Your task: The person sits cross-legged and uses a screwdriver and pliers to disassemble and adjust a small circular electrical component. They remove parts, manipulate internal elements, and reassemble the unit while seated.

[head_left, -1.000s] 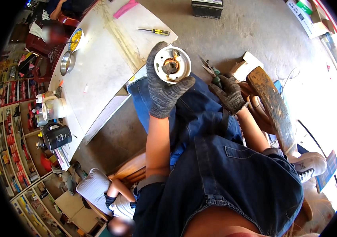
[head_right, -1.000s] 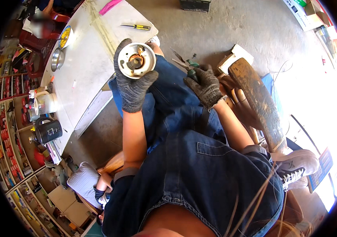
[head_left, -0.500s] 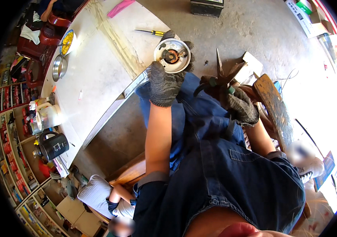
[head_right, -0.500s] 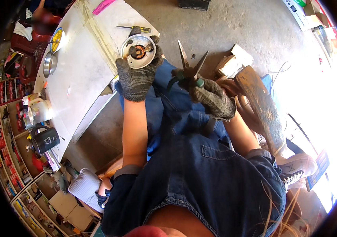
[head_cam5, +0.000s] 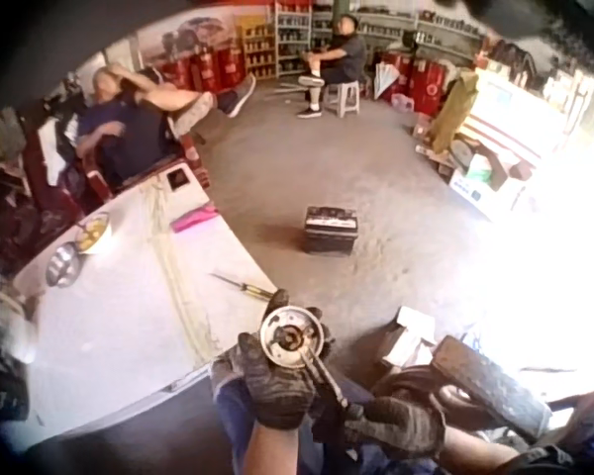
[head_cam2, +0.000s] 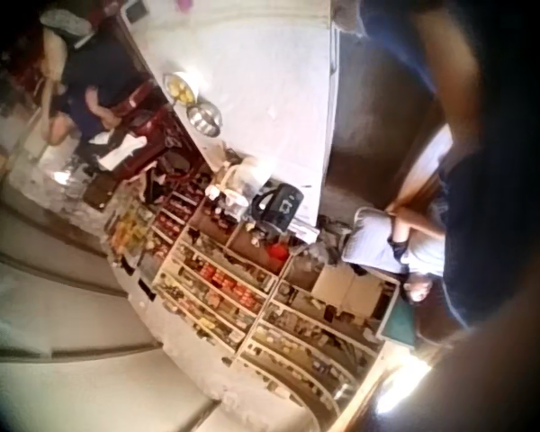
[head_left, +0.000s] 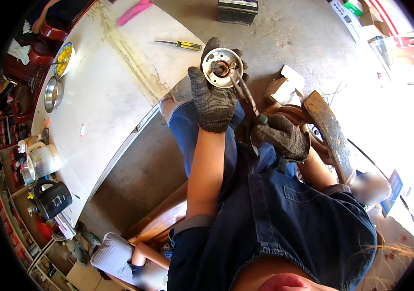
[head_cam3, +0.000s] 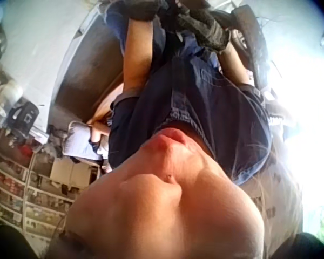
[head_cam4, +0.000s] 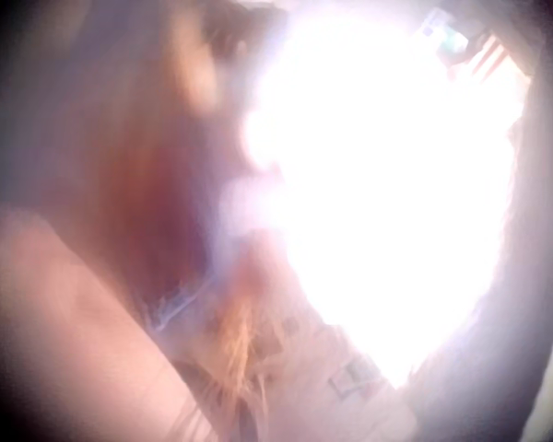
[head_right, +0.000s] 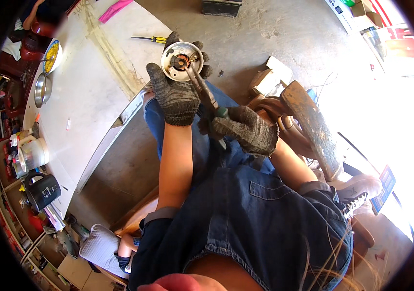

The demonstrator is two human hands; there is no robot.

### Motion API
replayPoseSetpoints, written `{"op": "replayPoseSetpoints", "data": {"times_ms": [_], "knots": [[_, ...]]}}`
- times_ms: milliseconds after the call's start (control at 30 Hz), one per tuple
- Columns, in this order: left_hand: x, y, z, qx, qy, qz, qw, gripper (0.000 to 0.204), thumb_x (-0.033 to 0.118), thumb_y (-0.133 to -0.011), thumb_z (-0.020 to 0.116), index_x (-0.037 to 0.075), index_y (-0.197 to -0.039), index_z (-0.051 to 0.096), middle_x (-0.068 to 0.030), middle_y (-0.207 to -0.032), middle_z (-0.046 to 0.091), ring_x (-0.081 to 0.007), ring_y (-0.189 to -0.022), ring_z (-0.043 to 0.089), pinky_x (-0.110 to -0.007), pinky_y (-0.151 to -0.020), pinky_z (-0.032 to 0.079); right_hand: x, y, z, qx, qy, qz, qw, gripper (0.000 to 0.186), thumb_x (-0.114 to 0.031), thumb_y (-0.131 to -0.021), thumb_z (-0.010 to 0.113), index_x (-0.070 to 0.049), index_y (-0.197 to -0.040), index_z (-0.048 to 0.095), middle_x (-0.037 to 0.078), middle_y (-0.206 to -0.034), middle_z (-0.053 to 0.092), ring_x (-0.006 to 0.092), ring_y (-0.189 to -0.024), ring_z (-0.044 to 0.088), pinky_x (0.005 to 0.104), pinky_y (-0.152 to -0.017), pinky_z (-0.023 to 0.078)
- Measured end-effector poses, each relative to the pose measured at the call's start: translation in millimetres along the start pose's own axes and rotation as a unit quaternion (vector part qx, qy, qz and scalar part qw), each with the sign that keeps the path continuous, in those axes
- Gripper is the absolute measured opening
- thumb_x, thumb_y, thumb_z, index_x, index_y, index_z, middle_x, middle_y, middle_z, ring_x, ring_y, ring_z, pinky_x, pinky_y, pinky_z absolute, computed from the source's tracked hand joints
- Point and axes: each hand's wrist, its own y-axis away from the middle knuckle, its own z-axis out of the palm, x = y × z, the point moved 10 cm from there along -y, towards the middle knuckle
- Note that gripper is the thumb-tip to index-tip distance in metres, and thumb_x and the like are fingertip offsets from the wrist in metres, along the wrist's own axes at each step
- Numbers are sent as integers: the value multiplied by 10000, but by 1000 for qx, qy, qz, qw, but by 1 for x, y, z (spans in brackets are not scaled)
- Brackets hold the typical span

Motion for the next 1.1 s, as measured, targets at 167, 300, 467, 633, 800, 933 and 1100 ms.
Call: {"op": "replayPoseSetpoints", "data": {"times_ms": [167, 300, 467, 633, 800, 933, 1100], "knots": [[6, 6, 2, 31, -83, 42, 995, 684, 546, -890, 412, -21, -1272, 421, -191, -1146, 559, -309, -1019, 570, -447, -872, 487, 20, 1, 11, -24, -33, 43, 998, 414, -317, -916, 543, 51, -1103, 579, 87, -1012, 631, 113, -890, 569, 253, -791, 453], [6, 7, 6, 7, -99, 51, 994, 580, 454, -900, 473, -52, -1184, 495, -183, -1085, 591, -298, -964, 597, -439, -825, 516, 30, -2, 13, -33, -71, 27, 997, 404, -304, -922, 539, 55, -1107, 574, 96, -1007, 632, 120, -922, 580, 247, -801, 462], [8, 6, -3, 20, -63, 53, 996, 556, 419, -888, 514, -56, -1176, 499, -177, -1082, 594, -291, -950, 605, -442, -819, 523, 32, -2, 6, -10, 12, 57, 998, 405, -322, -921, 537, 44, -1086, 587, 83, -975, 637, 104, -878, 581, 237, -763, 467], [5, 4, -4, 10, -90, 47, 995, 546, 417, -883, 534, -44, -1173, 505, -146, -1072, 590, -250, -949, 597, -395, -820, 519, 48, -6, -12, 53, 101, 49, 992, 384, -377, -900, 548, -18, -984, 654, 12, -767, 632, 63, -657, 511, 216, -585, 410], [5, 0, -16, 64, -122, 63, 988, 530, 425, -892, 518, -33, -1158, 509, -143, -1034, 601, -246, -904, 612, -391, -767, 541, 43, -16, -14, 90, 106, 10, 990, 332, -330, -887, 583, -7, -925, 648, 29, -743, 622, 80, -650, 518, 249, -575, 419], [6, -3, -34, 112, -82, 60, 989, 550, 480, -910, 450, -12, -1152, 498, -141, -1025, 603, -260, -899, 617, -435, -752, 554, 26, -22, -18, 125, 215, -15, 968, 278, -276, -870, 612, 2, -863, 631, 68, -732, 622, 100, -649, 525, 284, -581, 431], [3, -8, -31, 53, -111, 47, 991, 790, 688, -772, 474, 0, -1159, 510, -125, -1048, 592, -267, -978, 585, -502, -861, 501, 20, -25, -18, 103, 290, -39, 951, 196, -193, -869, 591, -6, -925, 602, 78, -763, 586, 122, -667, 530, 283, -618, 436]]}}
